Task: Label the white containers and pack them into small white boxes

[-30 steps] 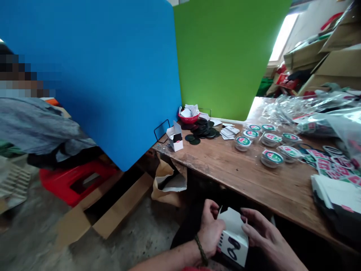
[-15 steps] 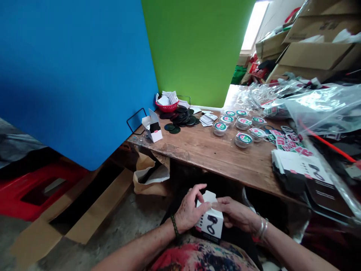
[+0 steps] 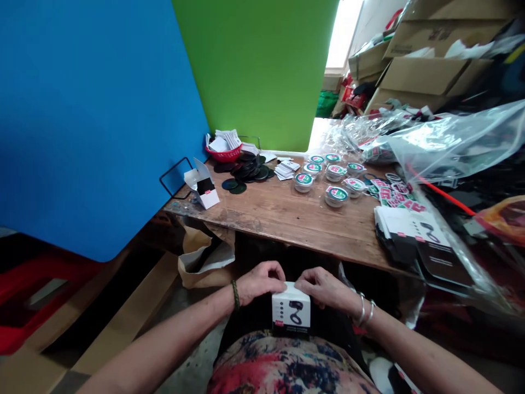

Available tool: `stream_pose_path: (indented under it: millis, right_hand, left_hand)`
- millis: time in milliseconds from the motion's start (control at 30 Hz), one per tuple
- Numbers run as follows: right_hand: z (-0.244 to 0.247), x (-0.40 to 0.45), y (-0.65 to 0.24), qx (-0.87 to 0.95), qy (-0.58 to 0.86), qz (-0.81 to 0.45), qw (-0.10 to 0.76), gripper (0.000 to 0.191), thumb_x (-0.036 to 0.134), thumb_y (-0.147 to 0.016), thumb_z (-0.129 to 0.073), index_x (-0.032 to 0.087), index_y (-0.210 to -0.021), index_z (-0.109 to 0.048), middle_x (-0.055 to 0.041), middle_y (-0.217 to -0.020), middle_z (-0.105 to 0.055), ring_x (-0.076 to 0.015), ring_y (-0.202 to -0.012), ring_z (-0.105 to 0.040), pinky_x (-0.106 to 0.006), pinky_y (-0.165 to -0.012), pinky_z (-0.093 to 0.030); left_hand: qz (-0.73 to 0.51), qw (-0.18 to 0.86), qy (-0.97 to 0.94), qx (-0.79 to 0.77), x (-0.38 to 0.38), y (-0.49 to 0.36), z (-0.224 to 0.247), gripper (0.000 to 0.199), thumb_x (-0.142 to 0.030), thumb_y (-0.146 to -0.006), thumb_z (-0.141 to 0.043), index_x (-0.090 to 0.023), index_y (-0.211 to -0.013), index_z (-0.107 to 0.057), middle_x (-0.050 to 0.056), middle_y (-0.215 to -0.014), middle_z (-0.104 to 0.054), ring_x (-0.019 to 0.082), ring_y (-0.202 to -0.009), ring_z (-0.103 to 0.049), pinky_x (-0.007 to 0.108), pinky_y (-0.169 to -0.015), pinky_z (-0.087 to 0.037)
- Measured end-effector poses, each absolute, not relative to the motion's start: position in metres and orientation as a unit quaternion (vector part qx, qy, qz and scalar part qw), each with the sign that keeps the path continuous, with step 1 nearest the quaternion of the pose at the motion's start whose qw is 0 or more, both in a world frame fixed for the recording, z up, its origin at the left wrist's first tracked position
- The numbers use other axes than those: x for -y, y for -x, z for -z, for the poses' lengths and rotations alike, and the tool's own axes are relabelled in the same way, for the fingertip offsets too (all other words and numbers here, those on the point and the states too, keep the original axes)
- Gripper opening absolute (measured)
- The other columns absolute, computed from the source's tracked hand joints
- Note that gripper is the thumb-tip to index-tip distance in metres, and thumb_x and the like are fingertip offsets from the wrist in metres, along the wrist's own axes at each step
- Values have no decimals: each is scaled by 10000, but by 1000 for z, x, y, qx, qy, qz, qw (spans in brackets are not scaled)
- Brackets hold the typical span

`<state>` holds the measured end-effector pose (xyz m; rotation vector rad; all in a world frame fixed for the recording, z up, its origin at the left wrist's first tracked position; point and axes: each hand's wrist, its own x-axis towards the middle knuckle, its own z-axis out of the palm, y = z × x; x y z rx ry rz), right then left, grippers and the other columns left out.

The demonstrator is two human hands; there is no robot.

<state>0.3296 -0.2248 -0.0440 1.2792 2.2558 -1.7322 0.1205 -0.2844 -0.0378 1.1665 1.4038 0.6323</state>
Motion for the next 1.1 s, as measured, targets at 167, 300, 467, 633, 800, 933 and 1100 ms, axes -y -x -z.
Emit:
stream_pose_path:
  millis: [167,300,467,633,800,933,1100]
  right_hand:
    - [35,224,-322,-782,-414,466,5,120,235,-766,-602,147,-774,-683,-25,-724,-661,-122,-623,-554,-212,-531,-365]
    - [34,225,-326,-808,-417,415,-30,120,234,-795,-589,146,-774,-668,-50,-805,-686,-154,-735,-588,-239,-614,-382]
    - [31,224,-341,-736,-411,538,-25,253,364,-890,-536,138,-924,-647,-28,-769,-646,-137,-616,-571,-235,-551,-414]
    - [4,219,-348,-745,-349,554,-128,379,408,-810,-720,176,-1098,-638,-34,-976,-653,-167,-860,-577,-259,-740,-472]
    - [-16,198,-330,-454,-267,807,-267,479,557,-948,-547,161,-1205,-629,-74,-1073,-674,-165,-939,-626,-276,-838,-514]
    - [-20,196,-298,-401,-237,838,-285,555,619,-925,-541,151,-1209,-631,-105,-1071,-673,-196,-966,-639,-329,-845,-537]
    - [-34,153,-317,-626,-351,643,-266,547,630,-831,-637,164,-1119,-637,-122,-1047,-629,-245,-861,-612,-440,-786,-533]
  left_hand:
    - [-237,572,-500,-605,278,-130,34,230,-138,-499,-704,-166,-708,-611,-55,-626,-542,102,-594,-444,215,-517,-294]
    - [-270,545,-489,-625,289,-133,39,191,-216,-604,-697,-165,-757,-594,-41,-675,-535,106,-626,-455,222,-552,-331]
    - [-401,646,-420,-495,316,-135,52,661,-266,-617,-820,-236,-1179,-474,39,-1109,-600,192,-1006,-599,326,-862,-493]
    - [-449,631,-399,-490,308,-121,28,594,-311,-695,-819,-242,-1188,-494,93,-1205,-617,234,-1047,-631,409,-922,-510]
    - [-506,619,-501,-332,270,-93,-13,858,-628,-689,-766,-266,-1410,-475,133,-1533,-408,378,-1429,-355,524,-1146,-361]
    - [-573,433,-564,-407,247,-112,-14,1195,-453,-473,-944,-365,-1485,-314,75,-1587,-322,406,-1429,-342,550,-1154,-366]
    - [-461,200,-654,-566,227,-98,-38,953,-285,-618,-784,-311,-1457,-334,95,-1443,-472,365,-1308,-479,516,-1100,-413]
